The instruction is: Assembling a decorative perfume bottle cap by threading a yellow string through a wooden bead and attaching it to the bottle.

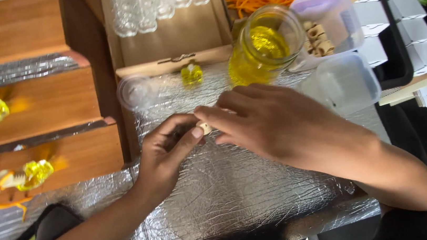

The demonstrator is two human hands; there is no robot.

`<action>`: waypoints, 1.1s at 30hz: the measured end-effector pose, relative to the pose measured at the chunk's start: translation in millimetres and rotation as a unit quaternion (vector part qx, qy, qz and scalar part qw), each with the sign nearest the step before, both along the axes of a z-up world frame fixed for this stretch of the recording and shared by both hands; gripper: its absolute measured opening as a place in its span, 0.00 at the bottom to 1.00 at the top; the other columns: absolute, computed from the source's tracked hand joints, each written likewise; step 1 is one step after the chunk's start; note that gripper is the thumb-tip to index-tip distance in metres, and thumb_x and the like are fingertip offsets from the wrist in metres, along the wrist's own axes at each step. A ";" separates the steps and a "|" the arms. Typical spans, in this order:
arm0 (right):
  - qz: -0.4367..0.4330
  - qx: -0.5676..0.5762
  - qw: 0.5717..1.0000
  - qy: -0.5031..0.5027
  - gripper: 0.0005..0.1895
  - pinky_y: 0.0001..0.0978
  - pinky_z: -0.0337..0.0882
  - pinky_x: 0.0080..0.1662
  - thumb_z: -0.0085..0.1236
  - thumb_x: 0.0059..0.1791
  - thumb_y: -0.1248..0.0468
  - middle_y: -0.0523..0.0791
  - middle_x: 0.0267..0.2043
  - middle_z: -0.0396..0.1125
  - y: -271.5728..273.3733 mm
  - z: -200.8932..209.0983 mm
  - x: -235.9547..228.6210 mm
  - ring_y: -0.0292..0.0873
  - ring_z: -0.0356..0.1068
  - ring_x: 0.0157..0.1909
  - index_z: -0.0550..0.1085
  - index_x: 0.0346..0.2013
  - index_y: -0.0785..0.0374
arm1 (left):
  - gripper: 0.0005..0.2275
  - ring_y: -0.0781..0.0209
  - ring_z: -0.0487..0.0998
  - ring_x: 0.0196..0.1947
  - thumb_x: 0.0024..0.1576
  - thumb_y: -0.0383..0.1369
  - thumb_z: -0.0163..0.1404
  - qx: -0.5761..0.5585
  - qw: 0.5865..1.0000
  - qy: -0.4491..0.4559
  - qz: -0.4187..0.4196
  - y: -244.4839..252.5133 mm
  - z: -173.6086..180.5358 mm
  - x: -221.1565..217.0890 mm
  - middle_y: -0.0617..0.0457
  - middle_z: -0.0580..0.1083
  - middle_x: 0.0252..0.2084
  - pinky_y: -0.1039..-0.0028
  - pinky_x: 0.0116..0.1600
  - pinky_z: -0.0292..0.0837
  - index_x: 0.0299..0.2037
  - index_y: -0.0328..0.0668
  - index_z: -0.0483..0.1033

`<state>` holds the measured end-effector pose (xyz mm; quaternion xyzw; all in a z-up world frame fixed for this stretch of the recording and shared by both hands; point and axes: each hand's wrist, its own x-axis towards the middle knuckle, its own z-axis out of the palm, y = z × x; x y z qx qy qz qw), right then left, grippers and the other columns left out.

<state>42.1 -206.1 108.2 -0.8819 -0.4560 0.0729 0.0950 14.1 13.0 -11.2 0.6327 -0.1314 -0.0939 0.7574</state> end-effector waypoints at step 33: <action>-0.539 -0.141 0.825 0.093 0.17 0.47 0.72 0.41 0.61 0.54 0.56 0.52 0.36 0.75 -87.3 -8.4 209.6 0.56 0.74 0.40 0.79 0.43 0.71 | 0.06 0.57 0.80 0.41 0.52 0.27 0.62 0.009 0.977 0.209 0.032 -6.7 19.7 6.3 0.46 0.81 0.41 0.68 0.45 0.79 0.33 0.40 0.76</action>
